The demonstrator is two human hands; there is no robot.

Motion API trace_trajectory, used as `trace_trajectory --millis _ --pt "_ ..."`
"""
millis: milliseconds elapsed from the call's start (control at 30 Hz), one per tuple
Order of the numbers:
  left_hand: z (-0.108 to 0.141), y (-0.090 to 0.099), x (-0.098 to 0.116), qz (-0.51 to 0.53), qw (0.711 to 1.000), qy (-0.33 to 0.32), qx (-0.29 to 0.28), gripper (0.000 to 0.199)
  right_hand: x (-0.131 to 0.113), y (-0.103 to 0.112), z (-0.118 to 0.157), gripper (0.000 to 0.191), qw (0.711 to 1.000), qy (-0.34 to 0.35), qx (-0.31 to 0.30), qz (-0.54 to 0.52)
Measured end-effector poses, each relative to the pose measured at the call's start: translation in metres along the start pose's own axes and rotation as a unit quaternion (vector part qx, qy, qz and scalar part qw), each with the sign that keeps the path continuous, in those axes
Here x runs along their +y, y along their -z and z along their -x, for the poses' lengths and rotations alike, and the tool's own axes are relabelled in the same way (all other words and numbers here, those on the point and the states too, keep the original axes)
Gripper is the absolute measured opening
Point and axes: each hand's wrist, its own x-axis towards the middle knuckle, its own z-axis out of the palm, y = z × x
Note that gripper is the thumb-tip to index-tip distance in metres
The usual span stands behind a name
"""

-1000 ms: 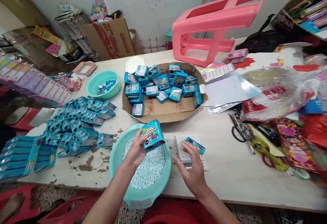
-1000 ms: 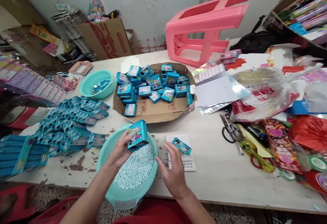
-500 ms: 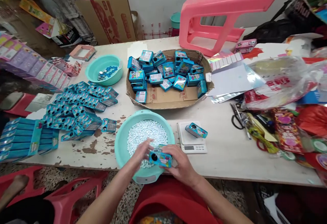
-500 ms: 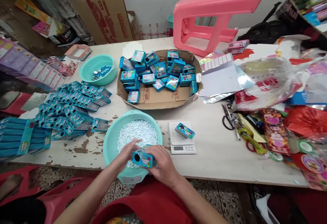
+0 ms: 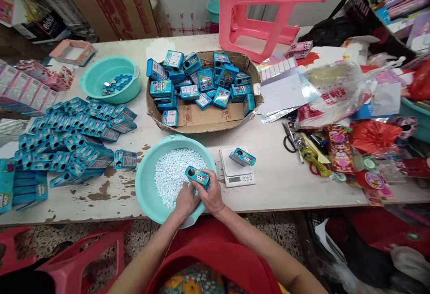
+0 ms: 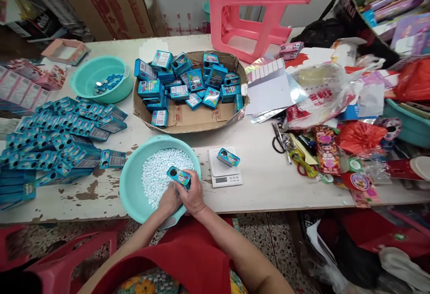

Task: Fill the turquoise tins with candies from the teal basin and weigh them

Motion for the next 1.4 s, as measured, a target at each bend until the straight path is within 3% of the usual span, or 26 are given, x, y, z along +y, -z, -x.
trace_trajectory --millis 100,167,300,400,500,700,933,1133,1267,1400 --pt "-0.009 0.004 -0.012 0.111 0.993 0.015 0.025 0.033 -0.004 0.002 -0.004 0.035 1.0 -0.021 -0.016 0.002" --pt "-0.013 0.01 -0.024 0.227 0.973 0.034 0.039 0.024 -0.006 0.003 -0.009 0.036 0.999 -0.041 -0.015 -0.002" --pt "-0.01 0.035 -0.038 0.445 0.89 0.088 0.034 0.03 -0.011 0.006 -0.019 0.034 0.999 -0.032 -0.032 0.014" --pt "0.001 0.063 -0.031 0.593 0.802 0.063 0.039 0.033 -0.012 0.006 -0.023 0.032 0.996 -0.014 -0.073 0.046" --pt "0.01 0.088 -0.015 0.658 0.749 0.0 0.081 0.029 -0.012 0.002 -0.022 0.029 0.991 -0.005 -0.104 0.085" --pt "0.007 0.099 0.009 0.719 0.658 -0.073 0.212 0.02 -0.021 -0.011 -0.013 0.027 0.979 0.031 -0.156 0.125" --pt "0.009 0.102 0.014 0.734 0.63 -0.05 0.248 0.025 -0.038 -0.012 -0.007 0.028 0.978 0.046 -0.148 0.143" --pt "0.009 0.102 0.015 0.732 0.631 -0.038 0.256 0.025 -0.05 -0.006 -0.008 0.03 0.975 0.053 -0.143 0.16" --pt "0.011 0.103 0.019 0.727 0.63 -0.073 0.261 0.023 -0.053 -0.003 -0.008 0.028 0.977 0.047 -0.144 0.152" --pt "0.014 0.104 0.023 0.714 0.647 -0.062 0.259 0.024 -0.051 -0.001 -0.009 0.029 0.979 0.041 -0.14 0.143"
